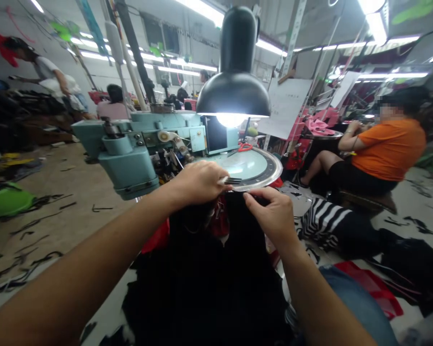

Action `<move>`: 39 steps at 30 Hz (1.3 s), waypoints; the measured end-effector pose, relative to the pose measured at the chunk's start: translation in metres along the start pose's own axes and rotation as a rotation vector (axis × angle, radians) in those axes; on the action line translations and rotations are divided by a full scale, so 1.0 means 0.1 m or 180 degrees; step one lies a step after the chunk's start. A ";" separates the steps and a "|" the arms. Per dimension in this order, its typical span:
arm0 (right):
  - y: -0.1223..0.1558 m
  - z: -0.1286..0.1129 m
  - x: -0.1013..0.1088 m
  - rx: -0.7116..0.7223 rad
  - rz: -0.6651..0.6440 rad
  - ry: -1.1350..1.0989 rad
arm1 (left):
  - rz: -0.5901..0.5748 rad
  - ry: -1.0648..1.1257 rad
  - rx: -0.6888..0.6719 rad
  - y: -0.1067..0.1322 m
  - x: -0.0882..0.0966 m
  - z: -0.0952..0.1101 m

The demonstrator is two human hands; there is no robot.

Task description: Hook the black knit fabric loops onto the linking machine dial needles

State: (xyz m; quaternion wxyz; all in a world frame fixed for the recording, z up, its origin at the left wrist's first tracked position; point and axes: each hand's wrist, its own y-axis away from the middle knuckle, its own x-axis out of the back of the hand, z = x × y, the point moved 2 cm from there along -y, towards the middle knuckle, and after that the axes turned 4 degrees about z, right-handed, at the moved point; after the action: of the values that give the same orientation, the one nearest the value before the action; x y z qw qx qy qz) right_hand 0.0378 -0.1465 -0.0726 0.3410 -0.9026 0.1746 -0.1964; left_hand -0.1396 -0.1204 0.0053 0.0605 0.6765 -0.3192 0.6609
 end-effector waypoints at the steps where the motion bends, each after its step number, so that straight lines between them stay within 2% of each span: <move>1: 0.00 0.00 0.01 -0.0029 0.0002 -0.0009 | -0.0001 -0.0039 0.0047 0.00 0.01 0.00; 4: -0.01 -0.01 0.02 -0.0069 0.0025 -0.0010 | 0.0137 -0.0256 0.0127 0.00 0.03 0.02; 8: -0.01 -0.02 0.00 -0.0139 0.0014 -0.0016 | 0.0065 -0.0098 0.0078 0.00 0.04 0.04; 12: -0.01 -0.02 0.00 -0.0183 0.0031 -0.0057 | 0.0144 -0.0342 0.0027 0.00 0.08 0.07; 18: -0.01 -0.02 0.00 -0.0230 0.0025 -0.0162 | 0.0033 -0.0218 0.0060 -0.01 0.11 0.09; 27: 0.01 -0.04 0.05 -0.0222 -0.0136 -0.0283 | 0.0086 0.0325 0.0016 0.01 0.02 -0.08; 31: 0.01 -0.01 0.05 -0.0236 -0.0052 -0.0284 | 0.0105 0.0013 0.0081 0.01 0.03 -0.03; 35: 0.00 0.02 0.01 -0.0252 -0.0054 -0.0305 | -0.0032 0.0055 0.0043 -0.02 0.05 0.03; 39: 0.00 0.04 0.01 -0.0267 0.0012 -0.0284 | 0.0051 -0.0224 0.0125 -0.04 0.06 0.06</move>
State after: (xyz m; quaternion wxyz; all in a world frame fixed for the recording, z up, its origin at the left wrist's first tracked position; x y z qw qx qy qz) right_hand 0.0406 -0.1452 -0.0748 0.3107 -0.9236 0.1690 -0.1478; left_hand -0.1328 -0.1221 0.0118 0.0307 0.6978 -0.3134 0.6433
